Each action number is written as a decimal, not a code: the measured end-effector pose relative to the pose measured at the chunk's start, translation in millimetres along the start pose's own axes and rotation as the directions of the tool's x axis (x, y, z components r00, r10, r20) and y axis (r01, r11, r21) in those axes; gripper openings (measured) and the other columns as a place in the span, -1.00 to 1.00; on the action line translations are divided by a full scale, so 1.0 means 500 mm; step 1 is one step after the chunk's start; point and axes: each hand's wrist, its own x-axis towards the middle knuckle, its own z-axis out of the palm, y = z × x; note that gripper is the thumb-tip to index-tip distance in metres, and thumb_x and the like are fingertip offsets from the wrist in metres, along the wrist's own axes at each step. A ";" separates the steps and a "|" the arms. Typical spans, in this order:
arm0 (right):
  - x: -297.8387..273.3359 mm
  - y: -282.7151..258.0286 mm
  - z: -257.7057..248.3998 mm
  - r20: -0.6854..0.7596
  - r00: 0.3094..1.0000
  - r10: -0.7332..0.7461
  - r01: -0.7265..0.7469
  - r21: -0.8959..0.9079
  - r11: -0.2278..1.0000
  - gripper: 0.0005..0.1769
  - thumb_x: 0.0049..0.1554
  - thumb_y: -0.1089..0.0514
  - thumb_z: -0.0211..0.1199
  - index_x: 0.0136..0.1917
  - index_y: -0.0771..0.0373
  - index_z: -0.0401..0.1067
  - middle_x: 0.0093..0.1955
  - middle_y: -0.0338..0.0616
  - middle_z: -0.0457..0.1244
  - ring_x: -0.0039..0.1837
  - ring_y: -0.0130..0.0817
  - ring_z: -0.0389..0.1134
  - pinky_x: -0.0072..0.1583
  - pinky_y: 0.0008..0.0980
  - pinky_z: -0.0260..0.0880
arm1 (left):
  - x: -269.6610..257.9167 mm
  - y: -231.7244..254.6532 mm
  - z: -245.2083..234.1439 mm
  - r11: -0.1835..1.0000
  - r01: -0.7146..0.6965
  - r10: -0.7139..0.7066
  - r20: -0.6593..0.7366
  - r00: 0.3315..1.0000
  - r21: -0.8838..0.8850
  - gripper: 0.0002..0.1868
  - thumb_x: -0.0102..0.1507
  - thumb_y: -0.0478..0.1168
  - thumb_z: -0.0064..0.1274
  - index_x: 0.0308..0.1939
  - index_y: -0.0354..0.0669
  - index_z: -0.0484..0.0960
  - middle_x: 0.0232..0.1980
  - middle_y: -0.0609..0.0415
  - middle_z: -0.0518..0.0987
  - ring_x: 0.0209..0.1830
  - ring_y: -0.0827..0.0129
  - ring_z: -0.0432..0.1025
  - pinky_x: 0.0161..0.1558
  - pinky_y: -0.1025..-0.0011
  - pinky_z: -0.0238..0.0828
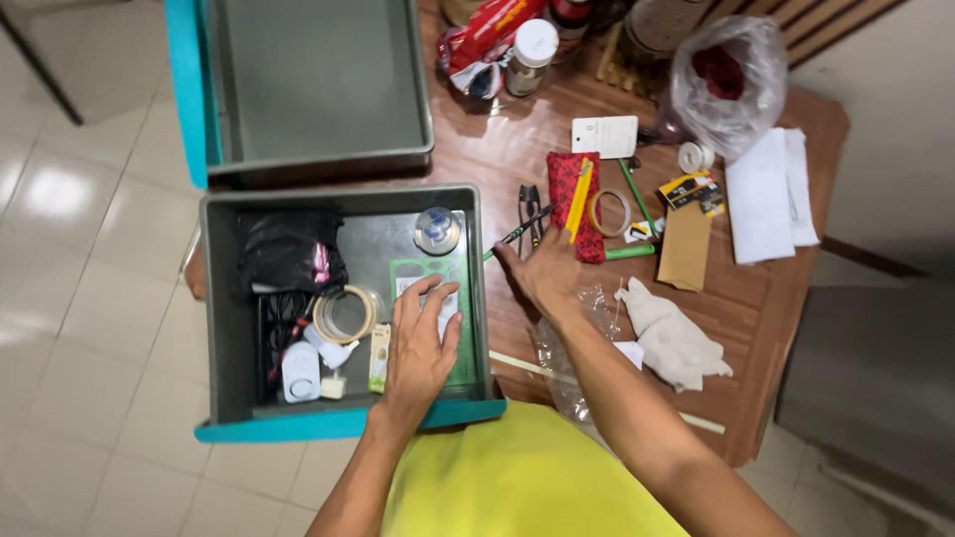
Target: The person sorts various small items from a cluttered table into a teal plastic bin. They handle power adapters, a blister pack, pens, tape, a pouch, and plastic bags, placing them into the bin one by one.
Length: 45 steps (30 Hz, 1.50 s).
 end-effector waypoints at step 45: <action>-0.182 -0.090 -0.028 0.727 0.572 -0.379 -0.805 0.411 -0.427 -0.36 0.43 -0.21 -0.28 0.40 0.28 0.36 0.17 -0.14 0.33 0.21 -0.22 0.34 0.34 -0.21 0.31 | 0.031 -0.030 0.133 0.445 0.084 -0.539 -0.192 0.820 -0.892 -0.77 0.41 -0.12 0.09 -0.02 -0.18 0.45 -0.37 0.20 0.42 -0.50 0.60 0.29 -0.47 0.59 0.21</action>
